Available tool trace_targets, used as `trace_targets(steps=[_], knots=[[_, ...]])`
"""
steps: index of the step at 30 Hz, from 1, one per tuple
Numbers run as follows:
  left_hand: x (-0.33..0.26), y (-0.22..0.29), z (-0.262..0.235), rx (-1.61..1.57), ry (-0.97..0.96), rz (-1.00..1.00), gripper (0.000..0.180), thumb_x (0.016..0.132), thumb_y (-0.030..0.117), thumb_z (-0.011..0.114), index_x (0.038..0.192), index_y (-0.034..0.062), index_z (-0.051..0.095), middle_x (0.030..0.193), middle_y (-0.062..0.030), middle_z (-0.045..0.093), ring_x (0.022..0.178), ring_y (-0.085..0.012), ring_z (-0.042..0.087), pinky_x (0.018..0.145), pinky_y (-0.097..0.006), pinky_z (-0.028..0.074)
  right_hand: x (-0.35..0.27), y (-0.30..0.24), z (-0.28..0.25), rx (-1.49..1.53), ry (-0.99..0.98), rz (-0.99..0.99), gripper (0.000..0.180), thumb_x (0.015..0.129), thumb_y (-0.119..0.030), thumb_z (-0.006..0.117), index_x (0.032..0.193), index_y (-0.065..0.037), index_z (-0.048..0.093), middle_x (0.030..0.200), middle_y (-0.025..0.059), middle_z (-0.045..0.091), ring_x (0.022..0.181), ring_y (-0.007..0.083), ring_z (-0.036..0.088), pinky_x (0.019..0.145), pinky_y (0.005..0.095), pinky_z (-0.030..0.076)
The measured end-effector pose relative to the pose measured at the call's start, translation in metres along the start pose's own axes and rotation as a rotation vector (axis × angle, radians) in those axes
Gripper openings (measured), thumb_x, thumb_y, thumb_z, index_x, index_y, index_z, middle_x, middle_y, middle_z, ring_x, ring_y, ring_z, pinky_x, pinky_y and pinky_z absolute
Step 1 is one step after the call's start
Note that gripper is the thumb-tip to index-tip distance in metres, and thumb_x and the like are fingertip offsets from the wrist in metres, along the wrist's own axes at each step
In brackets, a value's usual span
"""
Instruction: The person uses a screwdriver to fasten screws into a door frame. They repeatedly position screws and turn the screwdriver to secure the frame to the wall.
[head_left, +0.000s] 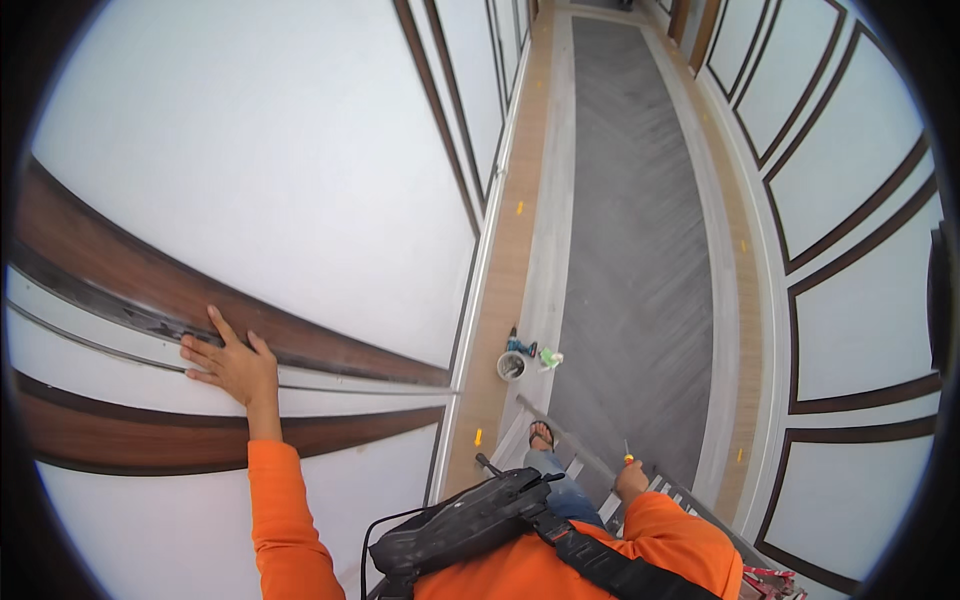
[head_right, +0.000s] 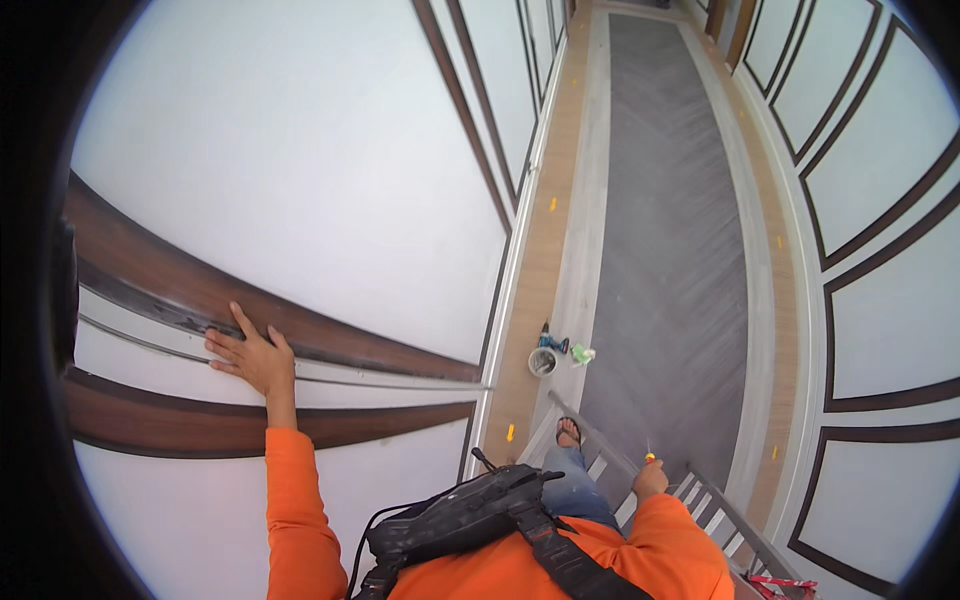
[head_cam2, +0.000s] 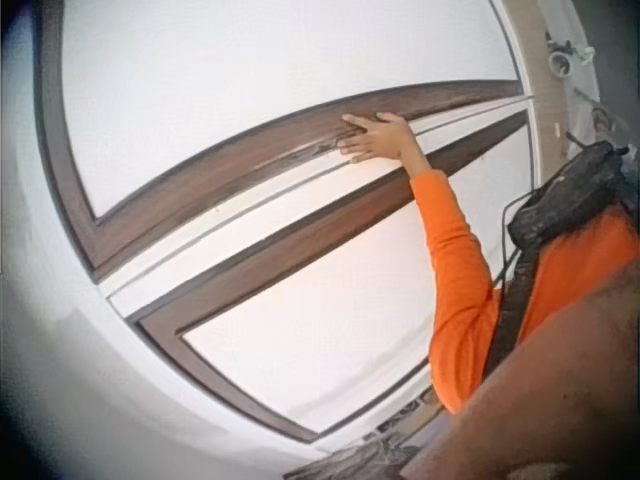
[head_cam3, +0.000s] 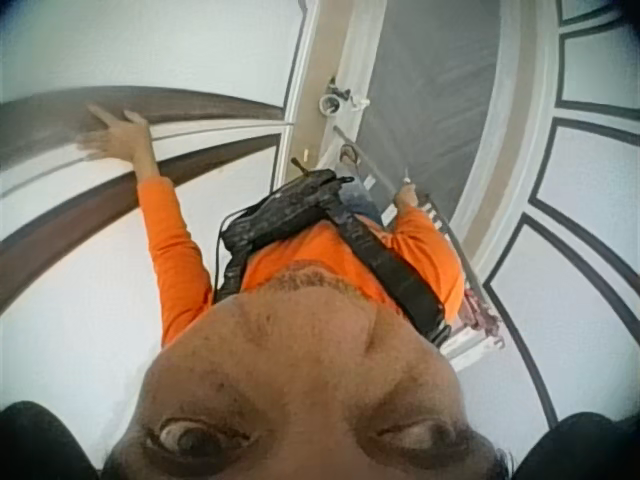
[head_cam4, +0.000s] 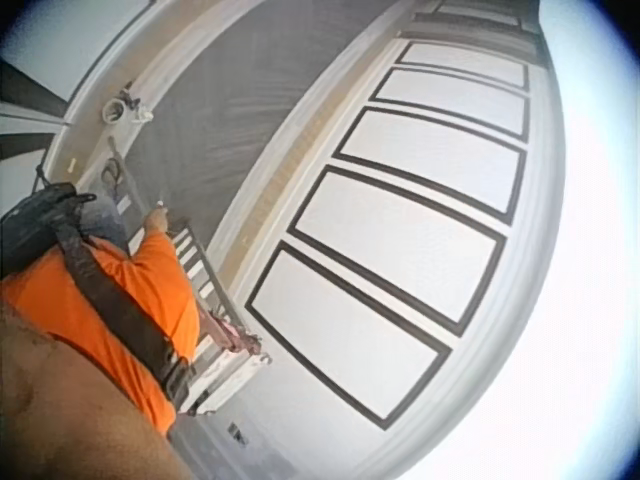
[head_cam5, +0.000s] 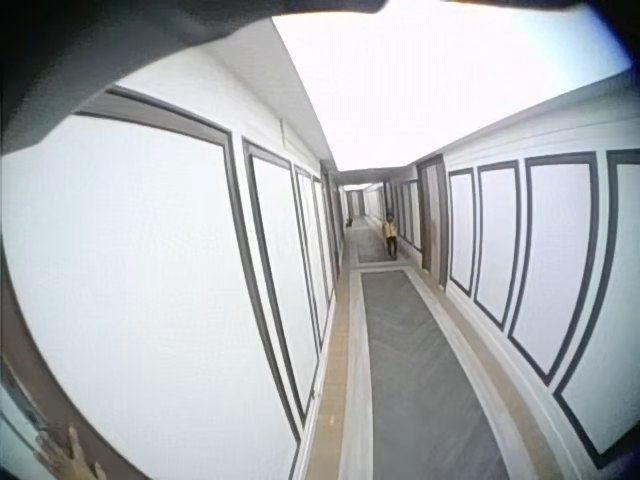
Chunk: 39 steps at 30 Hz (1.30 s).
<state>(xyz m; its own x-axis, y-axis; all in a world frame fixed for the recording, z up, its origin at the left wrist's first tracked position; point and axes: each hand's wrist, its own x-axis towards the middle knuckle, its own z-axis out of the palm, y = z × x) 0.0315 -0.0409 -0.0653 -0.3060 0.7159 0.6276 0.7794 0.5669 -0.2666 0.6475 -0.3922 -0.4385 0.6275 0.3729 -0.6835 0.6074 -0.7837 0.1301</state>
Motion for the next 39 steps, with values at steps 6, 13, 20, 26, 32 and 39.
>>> trace_targets(steps=[6, 13, 20, 26, 32, 39], knots=[[-0.026, -0.019, -0.054, -0.051, -0.158, 0.158, 0.100, 0.091, 0.028, 0.073, 0.171, 0.0192, 0.013, 0.174, -0.0291, -0.003, 0.161, -0.0457, -0.002, 0.128, -0.061, 0.006, -0.020, 0.013, -0.030, 0.100, -0.135, 0.013, 0.048, 0.095, -0.024, 0.066, 0.135, -0.003, 0.047, 0.130, 0.0213, 0.069, 0.122, 0.0369, 0.068, 0.101, 0.0485, 0.054], [-0.030, -0.064, -0.149, -0.330, -0.137, 0.239, 0.081, 0.075, 0.003, 0.076, 0.152, 0.0082, 0.049, 0.156, -0.0175, 0.046, 0.147, -0.0420, 0.038, 0.127, -0.052, 0.026, -0.040, 0.038, -0.030, 0.111, 0.091, -0.344, 0.041, 0.094, -0.028, 0.067, 0.127, -0.006, 0.057, 0.126, 0.0224, 0.069, 0.117, 0.0406, 0.069, 0.099, 0.0511, 0.053], [0.000, -0.115, -0.183, -0.054, 0.091, 0.479, 0.080, 0.088, 0.021, 0.072, 0.159, 0.0010, 0.039, 0.165, -0.0203, 0.035, 0.158, -0.0365, 0.024, 0.129, -0.055, 0.018, -0.023, 0.035, -0.002, 0.252, 0.148, -0.508, 0.035, 0.093, -0.028, 0.069, 0.113, -0.001, 0.059, 0.108, 0.0281, 0.070, 0.104, 0.0477, 0.069, 0.087, 0.0543, 0.053], [0.013, -0.115, -0.190, 0.036, -0.348, 0.427, 0.087, 0.089, 0.015, 0.071, 0.165, 0.0081, 0.029, 0.121, -0.0214, 0.069, 0.119, -0.0371, 0.064, 0.101, -0.050, 0.050, -0.014, -0.011, -0.013, 0.294, 0.124, -0.706, 0.034, 0.092, -0.027, 0.070, 0.111, -0.001, 0.058, 0.103, 0.0291, 0.070, 0.101, 0.0495, 0.068, 0.084, 0.0553, 0.053], [0.016, -0.081, -0.122, -0.460, -0.459, 0.091, 0.096, 0.095, 0.022, 0.065, 0.169, 0.0081, 0.004, 0.092, -0.0194, 0.075, 0.089, -0.0368, 0.074, 0.084, -0.050, 0.057, -0.058, -0.093, -0.114, 0.312, 0.231, -1.009, 0.032, 0.091, -0.024, 0.072, 0.108, 0.000, 0.058, 0.096, 0.0303, 0.069, 0.095, 0.0525, 0.067, 0.078, 0.0566, 0.052], [-0.042, -0.032, -0.085, -0.772, -0.383, -0.098, 0.100, 0.099, 0.024, 0.065, 0.168, 0.0078, -0.005, 0.127, -0.0259, 0.065, 0.101, -0.0383, 0.072, 0.087, -0.046, 0.058, -0.189, -0.081, -0.280, 0.190, 0.429, -1.071, 0.030, 0.091, -0.019, 0.073, 0.112, -0.002, 0.060, 0.094, 0.0287, 0.070, 0.092, 0.0516, 0.067, 0.078, 0.0554, 0.051]])
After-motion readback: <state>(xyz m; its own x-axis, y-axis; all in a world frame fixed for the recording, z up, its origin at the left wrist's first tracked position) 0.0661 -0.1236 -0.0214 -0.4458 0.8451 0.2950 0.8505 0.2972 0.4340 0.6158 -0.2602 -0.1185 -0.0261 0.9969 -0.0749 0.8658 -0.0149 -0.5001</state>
